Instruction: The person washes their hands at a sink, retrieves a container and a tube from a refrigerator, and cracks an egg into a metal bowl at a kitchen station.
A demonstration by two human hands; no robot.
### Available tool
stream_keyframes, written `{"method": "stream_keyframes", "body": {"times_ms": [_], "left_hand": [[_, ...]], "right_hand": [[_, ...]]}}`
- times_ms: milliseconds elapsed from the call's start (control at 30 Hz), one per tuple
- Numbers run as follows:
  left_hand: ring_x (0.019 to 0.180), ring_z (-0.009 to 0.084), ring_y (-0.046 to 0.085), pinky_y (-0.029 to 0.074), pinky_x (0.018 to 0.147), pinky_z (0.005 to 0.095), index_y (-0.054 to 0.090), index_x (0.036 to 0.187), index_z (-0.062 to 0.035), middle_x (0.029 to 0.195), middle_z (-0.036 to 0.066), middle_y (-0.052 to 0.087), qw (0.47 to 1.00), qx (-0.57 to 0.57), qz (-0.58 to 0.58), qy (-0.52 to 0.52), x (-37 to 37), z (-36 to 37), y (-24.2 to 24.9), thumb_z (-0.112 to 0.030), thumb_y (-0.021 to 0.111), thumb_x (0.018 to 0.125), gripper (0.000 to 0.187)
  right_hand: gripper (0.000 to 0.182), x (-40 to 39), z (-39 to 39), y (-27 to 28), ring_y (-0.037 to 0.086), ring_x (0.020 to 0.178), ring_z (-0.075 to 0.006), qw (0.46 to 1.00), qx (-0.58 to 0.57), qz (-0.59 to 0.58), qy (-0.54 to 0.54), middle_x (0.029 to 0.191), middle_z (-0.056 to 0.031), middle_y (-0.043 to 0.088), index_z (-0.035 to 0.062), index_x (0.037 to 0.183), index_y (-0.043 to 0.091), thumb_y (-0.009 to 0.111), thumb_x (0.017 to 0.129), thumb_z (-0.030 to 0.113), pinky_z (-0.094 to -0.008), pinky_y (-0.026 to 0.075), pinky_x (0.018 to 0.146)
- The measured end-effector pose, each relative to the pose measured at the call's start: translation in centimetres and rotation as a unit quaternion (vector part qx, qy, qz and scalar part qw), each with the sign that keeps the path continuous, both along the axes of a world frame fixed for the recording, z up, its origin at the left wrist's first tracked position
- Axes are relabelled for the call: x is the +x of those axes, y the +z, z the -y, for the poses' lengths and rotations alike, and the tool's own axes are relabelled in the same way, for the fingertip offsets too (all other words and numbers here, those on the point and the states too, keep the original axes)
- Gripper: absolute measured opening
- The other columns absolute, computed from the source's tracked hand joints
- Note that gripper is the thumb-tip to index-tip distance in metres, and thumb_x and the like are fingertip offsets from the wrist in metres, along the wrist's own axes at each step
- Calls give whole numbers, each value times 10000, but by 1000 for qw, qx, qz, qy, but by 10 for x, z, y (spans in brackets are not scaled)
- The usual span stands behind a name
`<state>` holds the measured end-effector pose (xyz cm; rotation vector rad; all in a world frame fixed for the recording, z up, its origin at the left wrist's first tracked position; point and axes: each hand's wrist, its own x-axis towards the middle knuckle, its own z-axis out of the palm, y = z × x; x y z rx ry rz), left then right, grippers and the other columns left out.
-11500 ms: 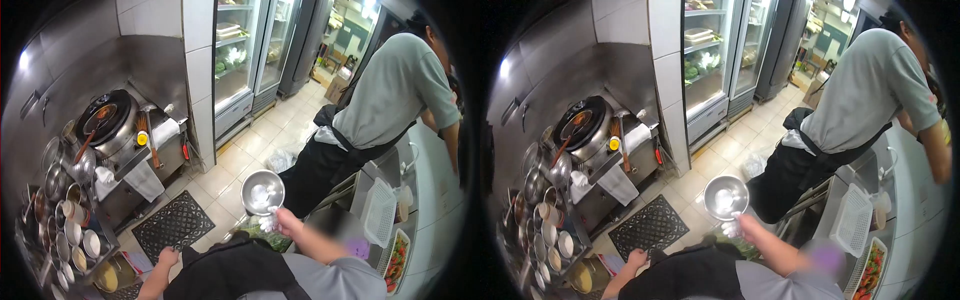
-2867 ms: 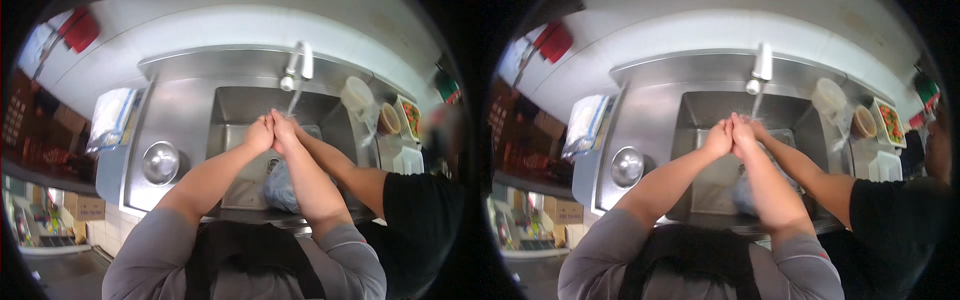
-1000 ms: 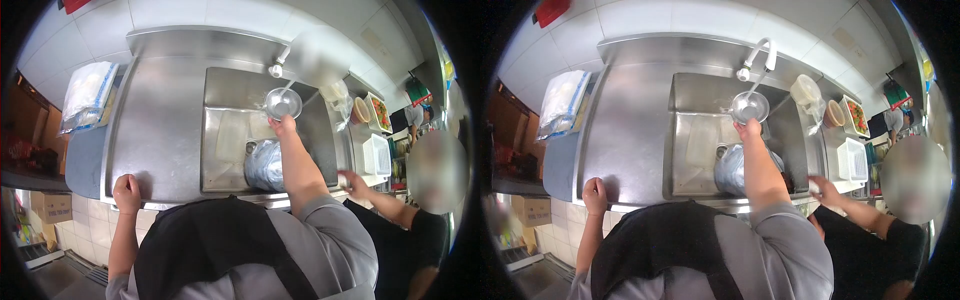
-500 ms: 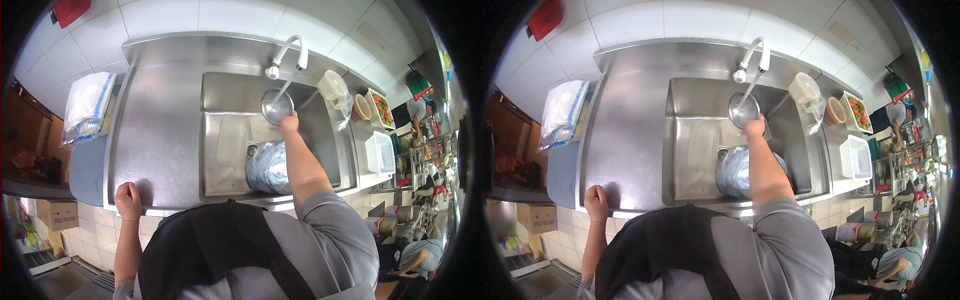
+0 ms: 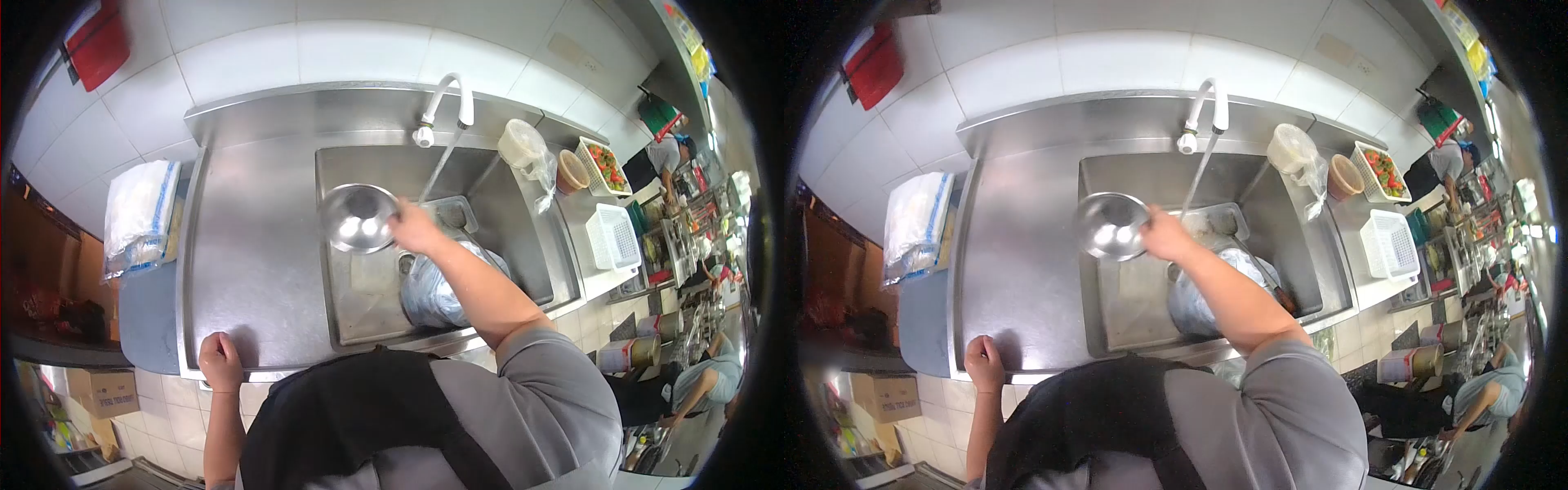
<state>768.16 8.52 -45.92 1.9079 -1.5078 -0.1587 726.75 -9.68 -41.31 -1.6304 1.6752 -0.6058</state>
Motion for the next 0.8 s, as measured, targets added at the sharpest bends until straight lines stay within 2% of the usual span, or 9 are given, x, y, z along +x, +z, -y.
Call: {"method": "stream_keyframes", "body": {"times_ms": [33, 167, 267, 400, 533, 567, 633, 667, 800], "left_hand": [[627, 280, 574, 453, 589, 377, 636, 818, 10, 717, 147, 601, 1000, 6, -6, -1, 0, 1, 0, -131, 560, 897, 178], [616, 280, 568, 449, 580, 380, 628, 798, 6, 709, 142, 594, 1000, -20, 10, -8, 0, -1, -1, -135, 565, 894, 182], [606, 276, 566, 449, 571, 380, 630, 797, -4, 707, 138, 594, 999, -37, -4, -3, 0, -3, -3, -128, 571, 890, 166], [608, 269, 577, 458, 570, 374, 630, 796, -12, 698, 131, 596, 1000, -27, 8, -2, 3, -1, -1, -115, 577, 883, 145], [630, 338, 589, 476, 589, 415, 631, 767, -30, 707, 164, 599, 999, -29, -7, 33, 0, -3, -4, -143, 596, 847, 143], [637, 338, 594, 478, 593, 417, 631, 754, -28, 706, 162, 603, 999, -24, -3, 46, 1, -3, -7, -130, 591, 838, 137], [650, 341, 599, 482, 605, 417, 616, 695, -22, 694, 165, 599, 999, 5, 3, 52, -3, -2, 7, -137, 598, 818, 169], [652, 346, 597, 484, 610, 423, 609, 683, -22, 688, 165, 593, 998, -4, 18, 58, -3, -2, 7, -154, 598, 812, 184], [699, 343, 616, 499, 644, 434, 638, 720, -46, 729, 154, 619, 996, 40, 24, 81, -5, -3, 14, -201, 589, 803, 182]], "right_hand": [[343, 19, -1, 15, 690, 663, -275, 982, 161, 95, 23, 887, -207, 666, -32, 1167, 528, 495, 877, 150, -372, 571, 566], [371, 92, -6, -22, 667, 574, -213, 938, 287, 174, 91, 864, -163, 666, -20, 1187, 524, 492, 921, 236, -332, 540, 461], [379, 111, -16, -10, 676, 667, -193, 895, 297, 299, 148, 951, -148, 654, -20, 1227, 491, 471, 944, 230, -296, 533, 527], [268, 26, 46, -62, 660, 717, -209, 910, 81, 406, 0, 875, -106, 661, 30, 1056, 612, 491, 956, 247, -336, 529, 591], [214, -81, 117, -81, 650, 792, -252, 902, -80, 319, -281, 924, -100, 655, 51, 996, 637, 593, 911, 242, -379, 533, 681], [242, -101, 141, -93, 633, 868, -272, 974, -82, 101, -187, 970, -118, 648, 63, 1036, 622, 568, 898, 254, -401, 514, 739], [318, -142, 188, -116, 598, 1021, -312, 875, -161, -456, -34, 1064, -154, 633, 87, 1116, 593, 517, 874, 279, -445, 478, 855], [369, -88, 158, -56, 559, 1127, -357, 930, -101, -138, -326, 1195, -193, 600, 96, 1238, 534, 440, 919, 256, -486, 440, 929], [503, -104, 239, -105, 607, 1027, -396, 950, -140, -52, -274, 1080, -264, 632, -60, 1118, 570, 576, 865, 374, -455, 457, 892]]}}
